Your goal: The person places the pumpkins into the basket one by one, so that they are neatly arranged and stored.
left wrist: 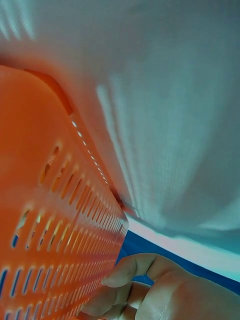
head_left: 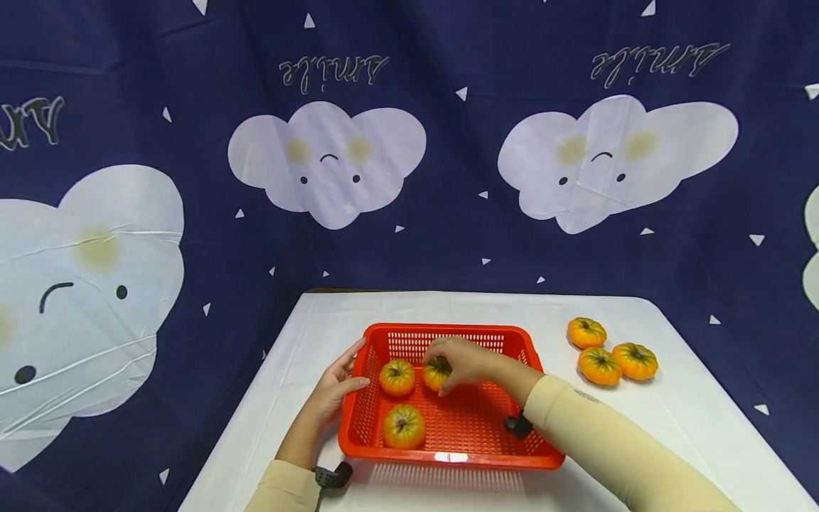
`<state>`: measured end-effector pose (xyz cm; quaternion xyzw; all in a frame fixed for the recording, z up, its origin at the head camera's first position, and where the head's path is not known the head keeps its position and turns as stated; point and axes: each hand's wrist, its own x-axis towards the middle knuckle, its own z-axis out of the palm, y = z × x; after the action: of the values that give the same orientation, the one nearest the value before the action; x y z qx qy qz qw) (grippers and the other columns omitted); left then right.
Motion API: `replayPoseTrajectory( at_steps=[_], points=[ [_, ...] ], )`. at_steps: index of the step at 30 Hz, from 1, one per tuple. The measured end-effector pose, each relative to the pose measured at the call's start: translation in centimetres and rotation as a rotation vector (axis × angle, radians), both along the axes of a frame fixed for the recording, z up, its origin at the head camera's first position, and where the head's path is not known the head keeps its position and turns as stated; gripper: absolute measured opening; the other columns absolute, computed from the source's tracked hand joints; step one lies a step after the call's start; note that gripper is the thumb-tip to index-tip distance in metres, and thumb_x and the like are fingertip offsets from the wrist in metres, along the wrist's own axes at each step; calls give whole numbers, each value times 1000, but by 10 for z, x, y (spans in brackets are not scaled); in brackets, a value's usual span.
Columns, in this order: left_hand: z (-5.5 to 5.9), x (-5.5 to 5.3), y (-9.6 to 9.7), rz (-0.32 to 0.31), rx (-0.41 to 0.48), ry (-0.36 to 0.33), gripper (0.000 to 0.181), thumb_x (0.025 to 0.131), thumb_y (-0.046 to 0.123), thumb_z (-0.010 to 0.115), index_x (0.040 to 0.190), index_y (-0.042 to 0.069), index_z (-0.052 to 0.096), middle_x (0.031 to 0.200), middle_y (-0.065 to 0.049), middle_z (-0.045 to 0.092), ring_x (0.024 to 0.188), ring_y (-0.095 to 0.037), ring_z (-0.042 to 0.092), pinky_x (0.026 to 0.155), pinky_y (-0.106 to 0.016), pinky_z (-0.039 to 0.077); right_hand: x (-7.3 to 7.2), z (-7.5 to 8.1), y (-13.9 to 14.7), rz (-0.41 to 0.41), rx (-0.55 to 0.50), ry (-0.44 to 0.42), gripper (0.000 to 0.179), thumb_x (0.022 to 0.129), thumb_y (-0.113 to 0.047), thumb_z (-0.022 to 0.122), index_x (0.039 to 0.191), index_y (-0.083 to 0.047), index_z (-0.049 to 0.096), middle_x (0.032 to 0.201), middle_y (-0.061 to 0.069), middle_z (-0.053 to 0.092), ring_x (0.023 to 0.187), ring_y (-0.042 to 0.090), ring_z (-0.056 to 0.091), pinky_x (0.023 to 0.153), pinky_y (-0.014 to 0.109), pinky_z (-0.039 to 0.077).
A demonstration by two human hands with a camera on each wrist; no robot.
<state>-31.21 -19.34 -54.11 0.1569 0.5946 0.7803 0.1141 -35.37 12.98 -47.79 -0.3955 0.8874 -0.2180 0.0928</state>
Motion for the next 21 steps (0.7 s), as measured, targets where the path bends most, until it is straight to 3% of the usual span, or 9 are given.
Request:
replayPoseTrajectory(
  at_steps=[12,17,21],
  points=[
    [-2,-2,2,3,-2,-10,81,96,-9,62,168,14,30,158,-29,40,135,-48,50,99,-58,51,3,-6,-8,20,42,26,58,74,-17,99,126,-9,74,132,3,66,127,24,58,113,42,45],
    [-2,-2,1,-8,-3,-17,81,96,-9,61,168,14,30,158,-31,38,136,-48,50,100,-59,50,7,11,4,0,-1,13,64,75,-22,97,132,-9,72,139,5,63,133,29,53,115,50,41],
    [-1,-1,1,6,-7,-19,81,96,-7,63,168,15,31,154,-32,40,134,-47,52,99,-58,52,-2,34,47,-31,-176,55,61,81,-25,94,133,-6,70,139,9,65,132,32,56,113,53,44]
  ],
)
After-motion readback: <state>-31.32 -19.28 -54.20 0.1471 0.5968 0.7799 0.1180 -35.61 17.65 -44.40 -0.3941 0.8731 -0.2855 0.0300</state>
